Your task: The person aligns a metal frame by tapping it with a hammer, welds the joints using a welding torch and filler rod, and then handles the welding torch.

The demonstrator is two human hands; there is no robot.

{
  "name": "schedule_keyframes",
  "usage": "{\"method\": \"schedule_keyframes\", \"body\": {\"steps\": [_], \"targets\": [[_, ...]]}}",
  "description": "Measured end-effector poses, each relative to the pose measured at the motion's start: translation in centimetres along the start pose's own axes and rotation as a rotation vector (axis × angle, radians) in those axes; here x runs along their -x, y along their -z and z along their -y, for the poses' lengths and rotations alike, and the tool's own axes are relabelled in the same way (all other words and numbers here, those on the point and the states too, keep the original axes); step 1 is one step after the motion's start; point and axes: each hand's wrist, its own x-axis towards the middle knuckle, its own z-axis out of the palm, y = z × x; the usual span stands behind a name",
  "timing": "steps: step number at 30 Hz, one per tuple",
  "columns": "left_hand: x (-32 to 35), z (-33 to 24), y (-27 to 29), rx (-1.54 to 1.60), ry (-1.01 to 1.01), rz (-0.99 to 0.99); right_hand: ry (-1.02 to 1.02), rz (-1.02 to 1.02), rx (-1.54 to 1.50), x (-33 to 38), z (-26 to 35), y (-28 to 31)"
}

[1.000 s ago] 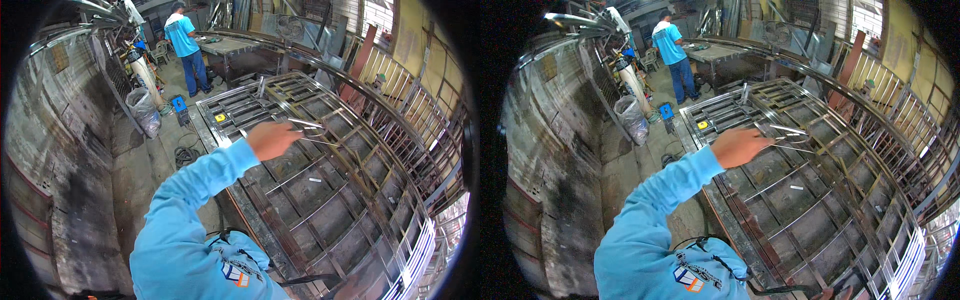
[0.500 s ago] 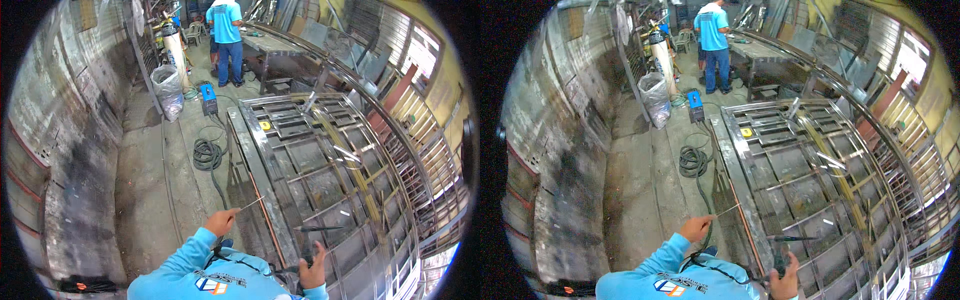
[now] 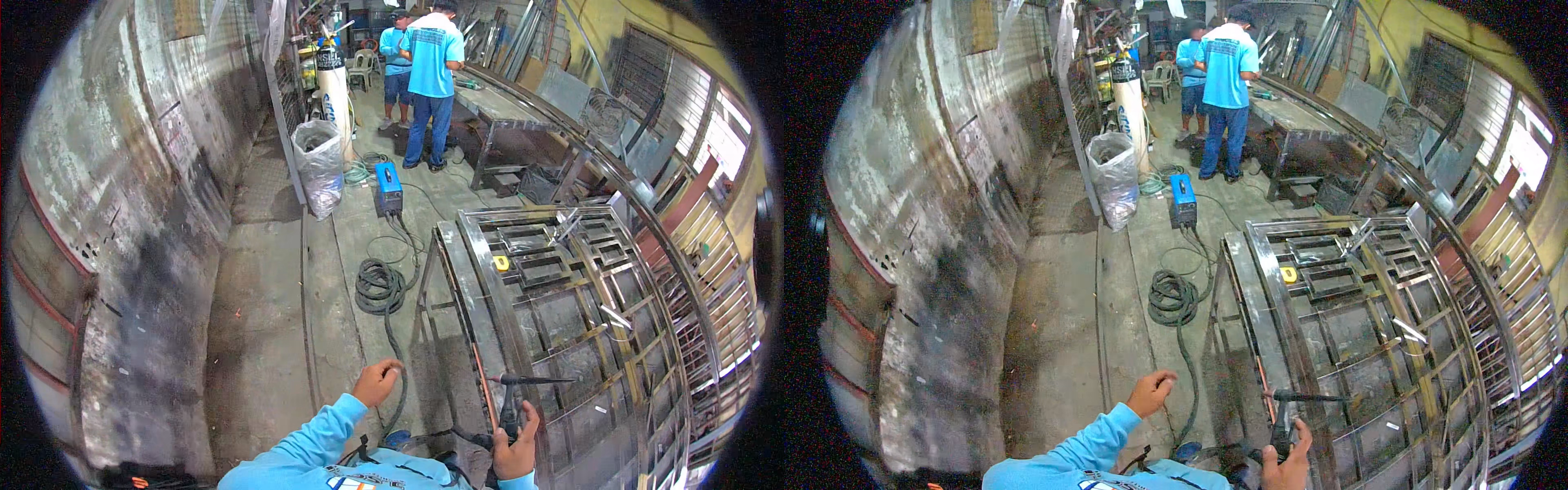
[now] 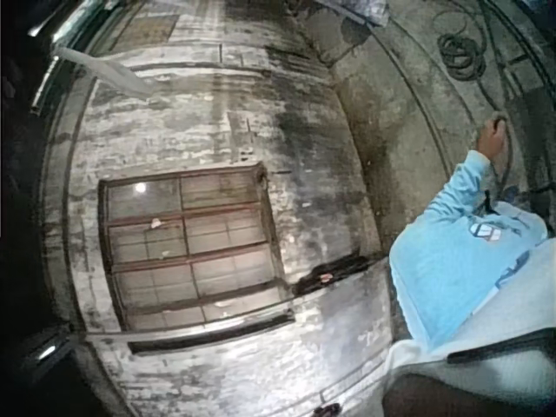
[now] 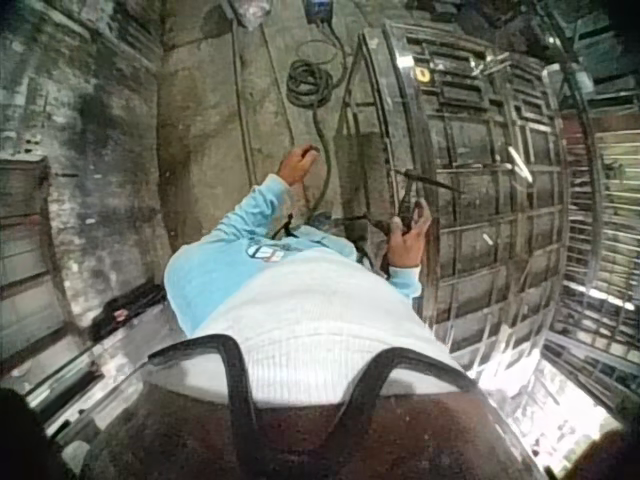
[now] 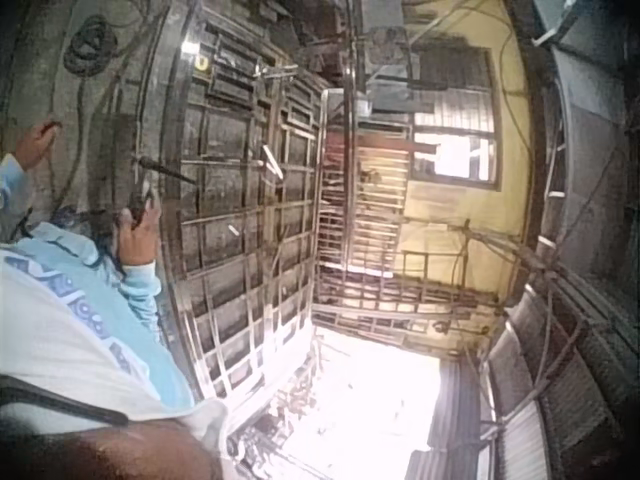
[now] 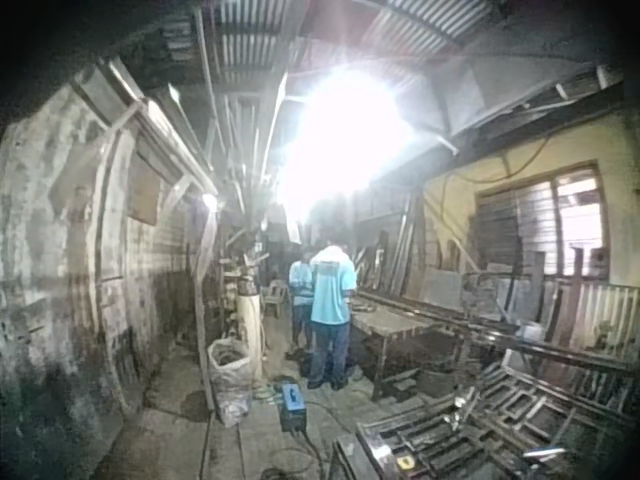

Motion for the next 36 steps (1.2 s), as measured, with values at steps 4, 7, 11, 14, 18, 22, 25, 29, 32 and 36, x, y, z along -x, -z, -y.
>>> {"method": "schedule_keyframes", "body": {"steps": [4,7,11,14,18,22,25,29,32,36], "targets": [[-1.0,-1.9,0.9,0.093,-0.045,-0.045,-0.002,-0.083,0.026,-1.3,0.3,-0.8],[-0.6,-2.7,-0.3,0.091,-0.049,0.010,0.033,-0.082,-0.006,-2.6,-0.6,-0.4],[0.2,-4.7,-4.0,0.034,-0.021,0.159,0.090,-0.153,-0.037,-3.7,-4.1,0.4],[-0.3,-6.4,-8.0,-0.067,-0.048,0.280,0.094,-0.274,-0.178,-3.4,-6.5,1.5],[-2.9,-9.0,-13.7,-0.088,0.136,0.481,-0.279,-0.326,-0.466,-4.1,-5.7,6.6],[-5.0,-9.5,-19.5,-0.368,-0.239,0.485,-0.229,-0.547,-0.136,-2.9,-12.9,10.3],[-6.5,-11.1,-24.7,-0.491,-0.370,0.598,-0.609,-0.552,-0.496,-0.5,-14.8,13.5],[-7.9,-9.3,-33.2,-0.432,-0.513,0.719,-0.756,-0.727,-0.555,6.1,-20.6,11.6],[-6.9,-8.1,-39.1,-0.489,-0.558,0.760,-0.968,-0.766,-0.584,10.3,-21.8,10.9],[-5.3,-5.6,-45.0,-0.549,-0.688,0.747,-0.935,-0.785,-0.560,10.0,-24.3,9.7]]}}
